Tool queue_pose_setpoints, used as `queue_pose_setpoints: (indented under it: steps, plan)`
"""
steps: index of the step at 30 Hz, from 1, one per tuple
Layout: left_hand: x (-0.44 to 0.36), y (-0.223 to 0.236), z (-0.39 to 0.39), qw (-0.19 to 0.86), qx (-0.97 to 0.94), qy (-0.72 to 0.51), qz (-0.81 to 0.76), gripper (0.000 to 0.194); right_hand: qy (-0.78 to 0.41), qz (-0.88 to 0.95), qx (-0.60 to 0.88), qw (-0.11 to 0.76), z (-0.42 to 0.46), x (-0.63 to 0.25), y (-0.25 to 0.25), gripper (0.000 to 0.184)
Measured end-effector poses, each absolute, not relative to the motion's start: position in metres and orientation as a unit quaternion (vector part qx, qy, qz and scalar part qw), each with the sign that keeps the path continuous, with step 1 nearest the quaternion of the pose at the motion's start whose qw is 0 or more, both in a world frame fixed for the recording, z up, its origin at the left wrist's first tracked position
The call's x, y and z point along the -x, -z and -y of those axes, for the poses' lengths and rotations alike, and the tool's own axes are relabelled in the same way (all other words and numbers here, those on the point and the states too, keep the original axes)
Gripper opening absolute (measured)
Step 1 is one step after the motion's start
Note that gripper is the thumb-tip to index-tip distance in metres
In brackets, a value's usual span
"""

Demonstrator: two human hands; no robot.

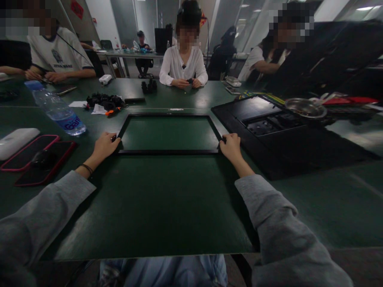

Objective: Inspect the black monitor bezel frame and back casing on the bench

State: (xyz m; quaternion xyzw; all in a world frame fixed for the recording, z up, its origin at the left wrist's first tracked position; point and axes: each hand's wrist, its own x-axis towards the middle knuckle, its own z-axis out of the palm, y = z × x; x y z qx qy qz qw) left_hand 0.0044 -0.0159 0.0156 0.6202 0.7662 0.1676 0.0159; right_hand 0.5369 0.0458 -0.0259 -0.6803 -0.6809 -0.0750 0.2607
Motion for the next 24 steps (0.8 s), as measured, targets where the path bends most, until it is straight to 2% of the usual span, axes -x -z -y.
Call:
queue_pose_setpoints:
  steps: [8,24]
  plan:
    - [-0.0037,-0.0144,0.0158,0.019,-0.619,-0.173,-0.766,0.048,0.023,0.648,0.707,0.284,-0.0430,-0.5308,0.0211,0.040]
    - [-0.0047,-0.0167,0.0166,0.025,-0.618,-0.172,-0.767,0.049,0.028,0.648,0.705,0.289,-0.0430,-0.5307,0.0203,0.037]
